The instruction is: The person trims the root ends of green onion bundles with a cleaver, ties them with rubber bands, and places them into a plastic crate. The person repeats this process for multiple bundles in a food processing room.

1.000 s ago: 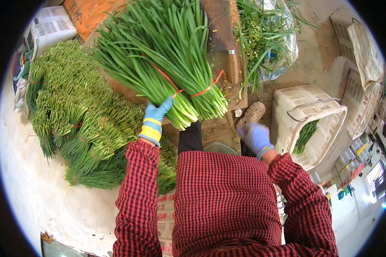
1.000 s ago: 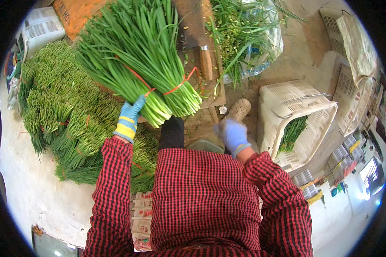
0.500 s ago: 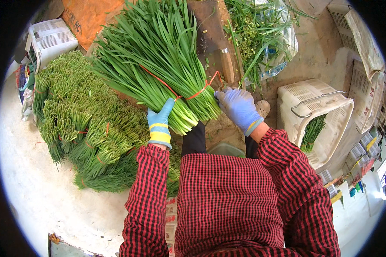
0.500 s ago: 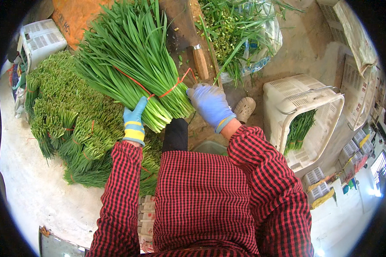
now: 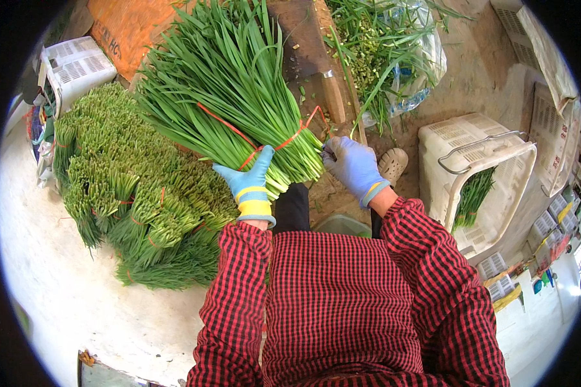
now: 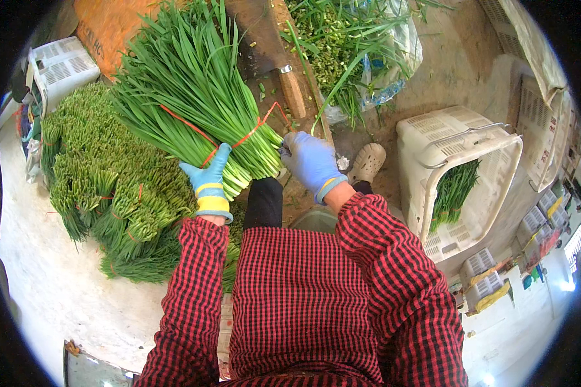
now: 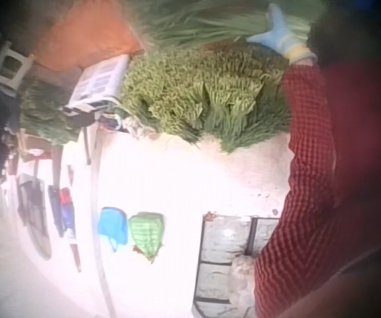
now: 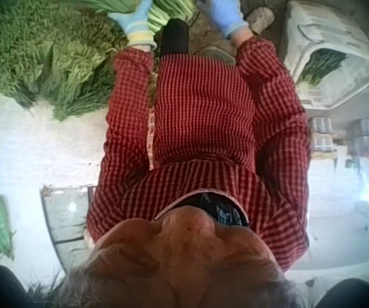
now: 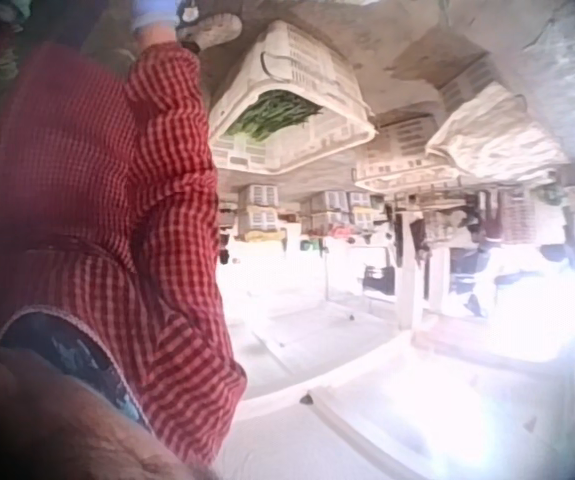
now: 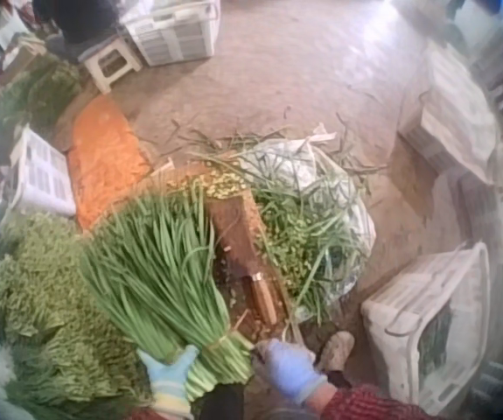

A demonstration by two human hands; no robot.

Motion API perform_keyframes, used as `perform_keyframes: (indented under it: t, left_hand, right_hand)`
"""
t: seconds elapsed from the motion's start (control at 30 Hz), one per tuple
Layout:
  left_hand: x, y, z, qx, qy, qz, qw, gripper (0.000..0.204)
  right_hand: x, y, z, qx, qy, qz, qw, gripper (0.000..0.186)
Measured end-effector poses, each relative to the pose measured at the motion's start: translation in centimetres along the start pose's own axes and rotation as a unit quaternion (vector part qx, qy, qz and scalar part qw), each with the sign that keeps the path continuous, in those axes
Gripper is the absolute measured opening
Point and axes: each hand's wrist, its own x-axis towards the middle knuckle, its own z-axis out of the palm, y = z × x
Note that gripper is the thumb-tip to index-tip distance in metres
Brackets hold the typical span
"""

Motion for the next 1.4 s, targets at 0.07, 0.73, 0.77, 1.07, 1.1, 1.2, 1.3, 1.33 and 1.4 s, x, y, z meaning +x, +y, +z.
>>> perform_keyframes:
  t: [0.07,0.73,0.77,1.07,1.1,1.2,1.3,1.33,1.4]
  left_hand:
    - [-0.6,0.1,0.6,0.059,0.039,-0.008,0.997,0.147]
    - [2.9,-1.0,-2.3,0.012,0.104,-0.070,0.992,0.115]
    - [3.4,-1.4,-2.4,-0.030,0.079,-0.074,0.994,0.114]
    - [4.6,-3.5,-3.3,-0.094,0.019,-0.073,0.993,0.106]
    - [4.4,-3.6,-3.3,-0.079,0.009,-0.060,0.995,0.082]
    - [4.3,-3.8,-3.0,-0.005,-0.002,-0.049,0.999,0.078]
    - [4.6,-3.5,-3.1,-0.015,-0.029,-0.043,0.999,0.076]
    - [4.7,-3.1,-3.4,-0.055,-0.041,-0.038,0.997,0.078]
    - [4.4,-2.0,-4.6,-0.107,-0.056,-0.076,0.990,0.083]
  right_hand:
    - [-0.3,-0.1,-0.1,0.022,-0.016,0.042,0.999,0.019]
    - [-3.8,6.5,-12.9,0.276,0.132,0.183,0.934,0.017]
    - [-1.6,4.7,-12.7,0.214,0.166,0.150,0.951,0.023]
    - [4.6,-6.2,-0.3,0.068,0.024,0.043,0.996,0.099]
    - [5.2,-6.8,0.4,0.060,-0.007,0.079,0.995,0.104]
    - [6.7,-8.2,0.9,0.046,-0.026,0.119,0.991,0.118]
    - [7.4,-9.0,0.6,0.056,-0.033,0.116,0.991,0.116]
    - [7.5,-9.0,0.3,0.107,-0.033,0.122,0.986,0.114]
    - [7.3,-8.4,-0.8,0.213,-0.045,0.141,0.966,0.110]
